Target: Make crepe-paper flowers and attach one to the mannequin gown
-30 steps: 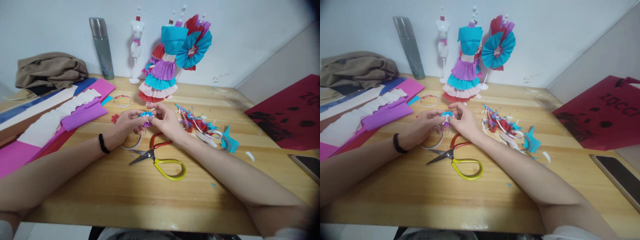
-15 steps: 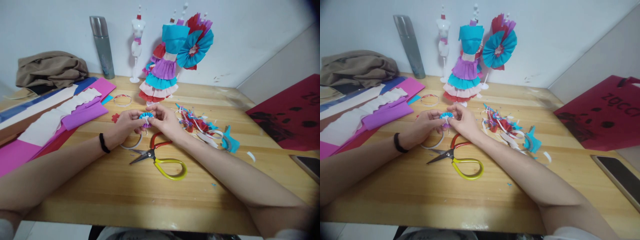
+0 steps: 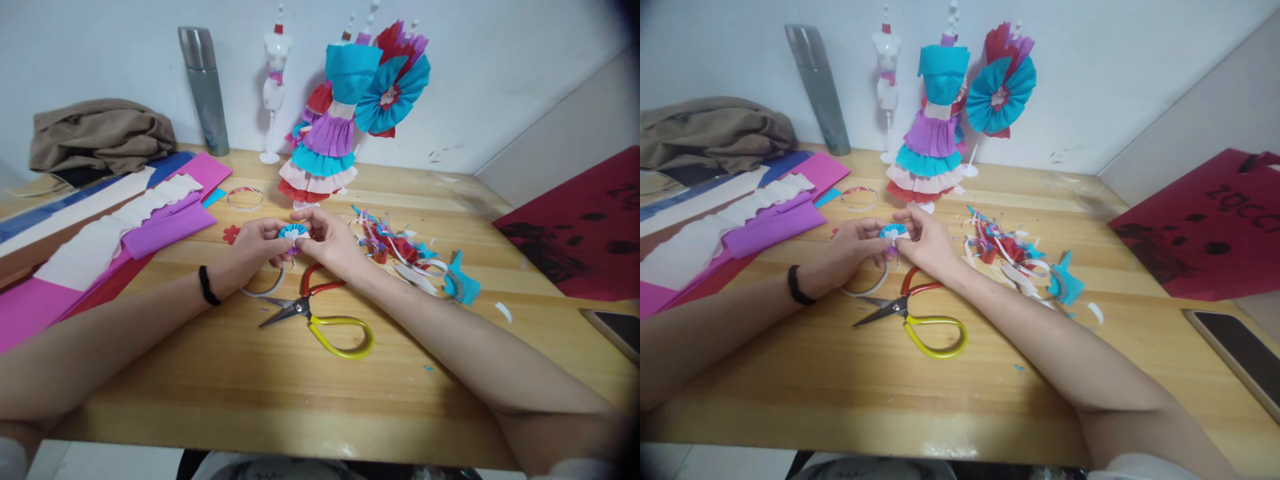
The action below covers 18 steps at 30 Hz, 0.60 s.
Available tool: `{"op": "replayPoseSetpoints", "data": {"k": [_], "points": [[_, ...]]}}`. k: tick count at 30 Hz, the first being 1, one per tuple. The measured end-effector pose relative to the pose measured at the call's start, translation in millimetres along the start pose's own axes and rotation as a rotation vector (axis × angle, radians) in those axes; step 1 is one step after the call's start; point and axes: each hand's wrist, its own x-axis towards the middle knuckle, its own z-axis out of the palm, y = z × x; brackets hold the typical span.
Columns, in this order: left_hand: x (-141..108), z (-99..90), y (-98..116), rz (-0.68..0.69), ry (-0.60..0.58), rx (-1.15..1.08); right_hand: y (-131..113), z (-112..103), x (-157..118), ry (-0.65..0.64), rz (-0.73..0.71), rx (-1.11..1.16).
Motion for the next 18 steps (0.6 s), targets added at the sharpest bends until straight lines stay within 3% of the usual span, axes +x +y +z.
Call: {"op": "replayPoseSetpoints", "data": {"k": [18], "points": [[-0.2, 2.9, -2.0, 0.002, 0.047, 0.050, 3.0, 0.2, 0.2, 0.000, 0.019, 0.002]]}}
